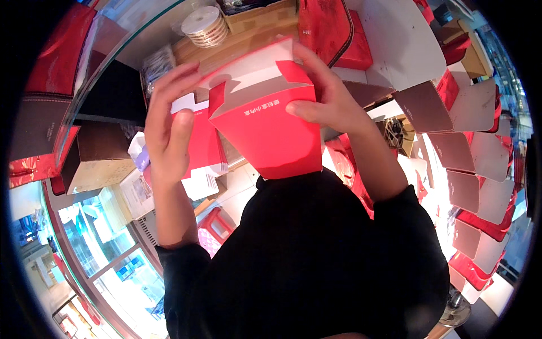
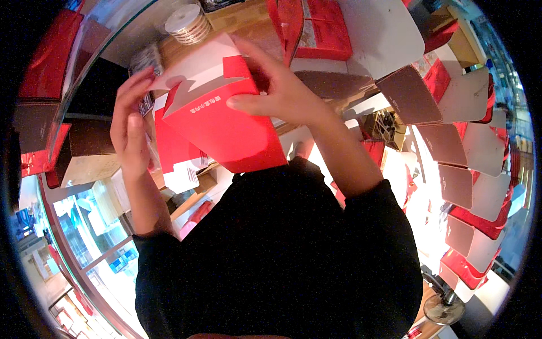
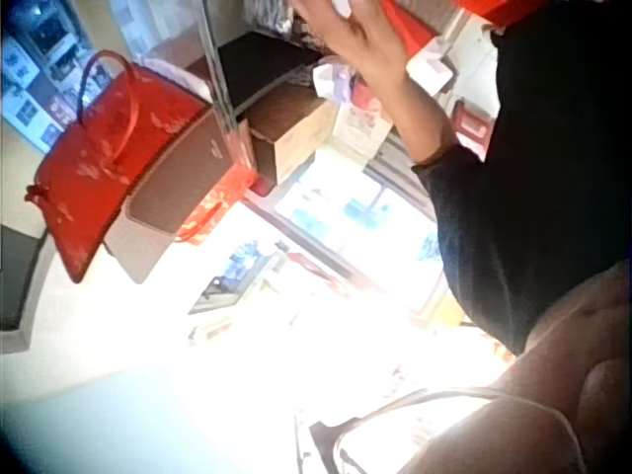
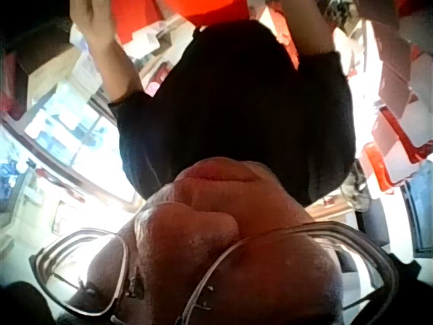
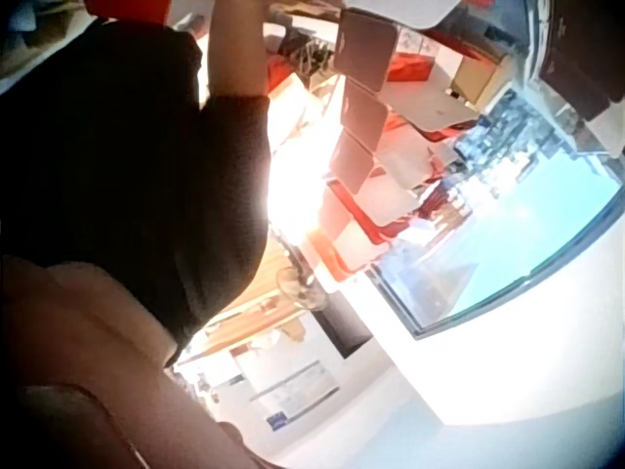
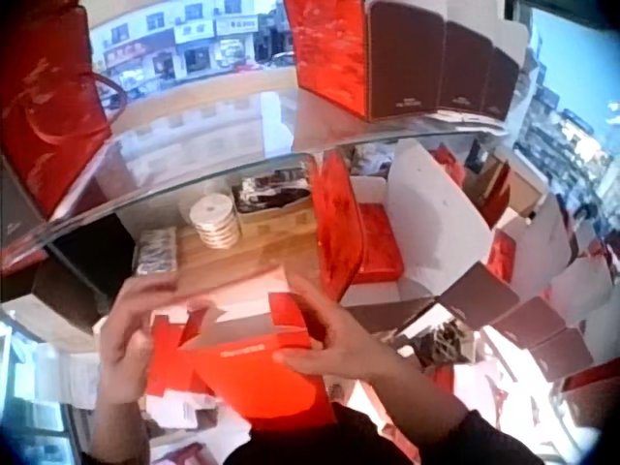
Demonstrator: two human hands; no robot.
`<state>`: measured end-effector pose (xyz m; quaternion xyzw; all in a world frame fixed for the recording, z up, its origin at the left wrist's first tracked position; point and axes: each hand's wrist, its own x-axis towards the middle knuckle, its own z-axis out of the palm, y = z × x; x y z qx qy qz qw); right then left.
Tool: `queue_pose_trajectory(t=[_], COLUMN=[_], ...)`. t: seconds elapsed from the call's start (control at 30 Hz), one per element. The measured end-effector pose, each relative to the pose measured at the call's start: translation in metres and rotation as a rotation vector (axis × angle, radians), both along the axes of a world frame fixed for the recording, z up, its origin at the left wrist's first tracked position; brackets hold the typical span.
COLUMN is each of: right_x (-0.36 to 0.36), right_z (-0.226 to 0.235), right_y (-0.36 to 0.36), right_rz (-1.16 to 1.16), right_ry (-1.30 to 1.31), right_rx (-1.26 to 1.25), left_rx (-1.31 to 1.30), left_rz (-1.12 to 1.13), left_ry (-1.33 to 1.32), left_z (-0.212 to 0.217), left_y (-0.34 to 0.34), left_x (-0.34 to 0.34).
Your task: The person assembles flat-packed red cardboard boxes by hand. They fold the flaps and tuck them into slots to form the box structure, then place the completed boxes into a larger container. The process is repeated for multiple boxes.
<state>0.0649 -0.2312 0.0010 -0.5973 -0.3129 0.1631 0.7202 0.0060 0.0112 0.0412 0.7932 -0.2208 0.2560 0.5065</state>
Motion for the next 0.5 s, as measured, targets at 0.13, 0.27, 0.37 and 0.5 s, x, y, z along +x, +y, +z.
queue_pose_trajectory(t=[0.13, 0.27, 0.37, 0.5], right_x=[-0.003, -0.006, -0.01, -0.012], right_z=[0.009, 0.007, 0.01, 0.001], right_y=[0.001, 0.005, 0.004, 0.004], right_rz=[0.12, 0.067, 0.039, -0.043], right_ry=[-0.001, -0.087, 0.032, -0.052], right_rx=[-0.087, -0.096, -0.063, -0.044], left_rx=[-0.266, -0.12, -0.074, -0.141], left_rz=[-0.299, -0.282, -0.242, -0.244], left_ry=[0.428, 0.616, 0.596, 0.611], left_z=[-0.007, 0.007, 0.006, 0.0], left_y=[0.013, 0.01, 0.008, 0.009], left_x=[0.004, 0.004, 0.003, 0.002])
